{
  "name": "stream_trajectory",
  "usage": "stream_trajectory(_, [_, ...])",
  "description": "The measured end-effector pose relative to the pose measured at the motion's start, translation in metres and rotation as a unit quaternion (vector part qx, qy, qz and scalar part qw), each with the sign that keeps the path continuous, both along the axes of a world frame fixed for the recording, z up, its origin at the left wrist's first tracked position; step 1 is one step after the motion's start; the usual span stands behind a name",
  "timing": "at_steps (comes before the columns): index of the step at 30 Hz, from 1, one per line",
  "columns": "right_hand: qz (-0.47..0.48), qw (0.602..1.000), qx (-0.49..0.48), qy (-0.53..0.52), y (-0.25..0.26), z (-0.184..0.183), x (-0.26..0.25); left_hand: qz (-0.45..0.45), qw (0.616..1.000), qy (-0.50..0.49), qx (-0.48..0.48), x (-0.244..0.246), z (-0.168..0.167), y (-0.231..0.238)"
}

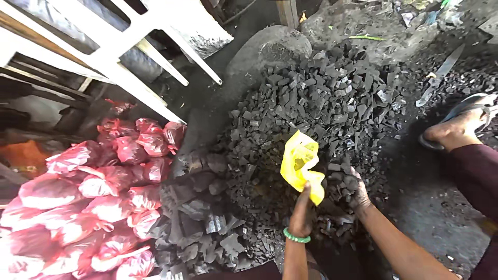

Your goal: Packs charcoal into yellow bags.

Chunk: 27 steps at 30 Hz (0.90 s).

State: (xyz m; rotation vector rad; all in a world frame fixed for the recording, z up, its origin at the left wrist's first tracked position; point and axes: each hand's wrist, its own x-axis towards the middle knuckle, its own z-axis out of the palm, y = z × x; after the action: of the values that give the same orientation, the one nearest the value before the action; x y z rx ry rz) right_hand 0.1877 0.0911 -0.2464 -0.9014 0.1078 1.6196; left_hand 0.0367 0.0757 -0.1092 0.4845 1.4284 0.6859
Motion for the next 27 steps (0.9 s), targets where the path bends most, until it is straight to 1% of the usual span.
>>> stream_trajectory(1, [-0.011,1.0,0.002,0.006,-0.001,0.0,0.0,0.036,0.998,0.026,-0.038,-0.009,-0.003,-0.001])
stream_trajectory(2, [-0.02,1.0,0.005,0.014,-0.002,0.003,0.0,0.054,0.994,0.069,-0.066,-0.018,-0.011,-0.002])
stream_trajectory(3, [-0.024,0.999,0.008,0.023,-0.004,0.006,0.0,0.049,0.989,0.113,-0.082,-0.029,-0.021,-0.005])
stream_trajectory(4, [-0.025,0.999,0.009,0.031,-0.006,0.009,-0.001,0.028,0.982,0.166,-0.085,-0.037,-0.029,-0.007])
stream_trajectory(5, [-0.024,0.999,0.011,0.037,-0.008,0.011,0.0,-0.012,0.969,0.233,-0.078,-0.043,-0.037,-0.008])
stream_trajectory(6, [-0.022,0.999,0.017,0.038,-0.011,0.014,0.0,-0.067,0.947,0.308,-0.066,-0.047,-0.042,-0.008])
stream_trajectory(7, [-0.027,0.999,0.024,0.034,-0.012,0.017,0.0,-0.124,0.917,0.377,-0.053,-0.048,-0.04,-0.006])
stream_trajectory(8, [-0.036,0.998,0.032,0.028,-0.013,0.019,-0.001,-0.161,0.89,0.424,-0.043,-0.046,-0.035,-0.004])
stream_trajectory(10, [-0.053,0.998,0.045,0.012,-0.01,0.036,-0.004,-0.197,0.86,0.469,-0.026,-0.037,-0.024,0.001])
stream_trajectory(12, [-0.047,0.996,0.069,0.017,-0.006,0.061,-0.01,-0.23,0.849,0.476,-0.011,-0.027,-0.011,0.007])
stream_trajectory(13, [-0.035,0.995,0.09,0.035,-0.004,0.072,-0.014,-0.252,0.848,0.466,-0.001,-0.022,-0.005,0.009])
stream_trajectory(14, [-0.02,0.991,0.115,0.059,-0.001,0.081,-0.017,-0.271,0.853,0.446,0.016,-0.019,0.001,0.01])
stream_trajectory(16, [0.014,0.988,0.139,0.064,0.002,0.092,-0.024,-0.274,0.882,0.373,0.086,-0.018,0.009,0.011])
stream_trajectory(17, [0.035,0.991,0.127,0.019,0.004,0.098,-0.029,-0.257,0.902,0.319,0.134,-0.02,0.01,0.011])
stream_trajectory(18, [0.065,0.99,0.112,-0.063,0.005,0.101,-0.034,-0.238,0.92,0.261,0.171,-0.024,0.01,0.012])
stream_trajectory(19, [0.112,0.973,0.109,-0.167,0.008,0.099,-0.036,-0.223,0.932,0.213,0.192,-0.028,0.012,0.015])
stream_trajectory(20, [0.169,0.937,0.121,-0.281,0.014,0.093,-0.035,-0.212,0.937,0.188,0.203,-0.033,0.013,0.019])
stream_trajectory(21, [0.244,0.871,0.145,-0.401,0.021,0.088,-0.033,-0.204,0.938,0.189,0.208,-0.039,0.011,0.025])
stream_trajectory(22, [0.325,0.769,0.161,-0.527,0.028,0.083,-0.033,-0.202,0.935,0.206,0.206,-0.044,0.005,0.031])
stream_trajectory(23, [0.401,0.656,0.165,-0.618,0.036,0.081,-0.033,-0.21,0.928,0.231,0.203,-0.05,-0.007,0.039])
stream_trajectory(24, [0.46,0.561,0.162,-0.669,0.042,0.082,-0.035,-0.222,0.92,0.254,0.198,-0.055,-0.016,0.046])
stream_trajectory(25, [0.506,0.494,0.157,-0.689,0.048,0.086,-0.038,-0.231,0.914,0.271,0.193,-0.057,-0.023,0.051])
stream_trajectory(26, [0.545,0.447,0.153,-0.693,0.053,0.092,-0.04,-0.235,0.912,0.28,0.188,-0.059,-0.026,0.055])
stream_trajectory(27, [0.578,0.408,0.154,-0.689,0.059,0.097,-0.042,-0.232,0.912,0.282,0.185,-0.06,-0.028,0.057])
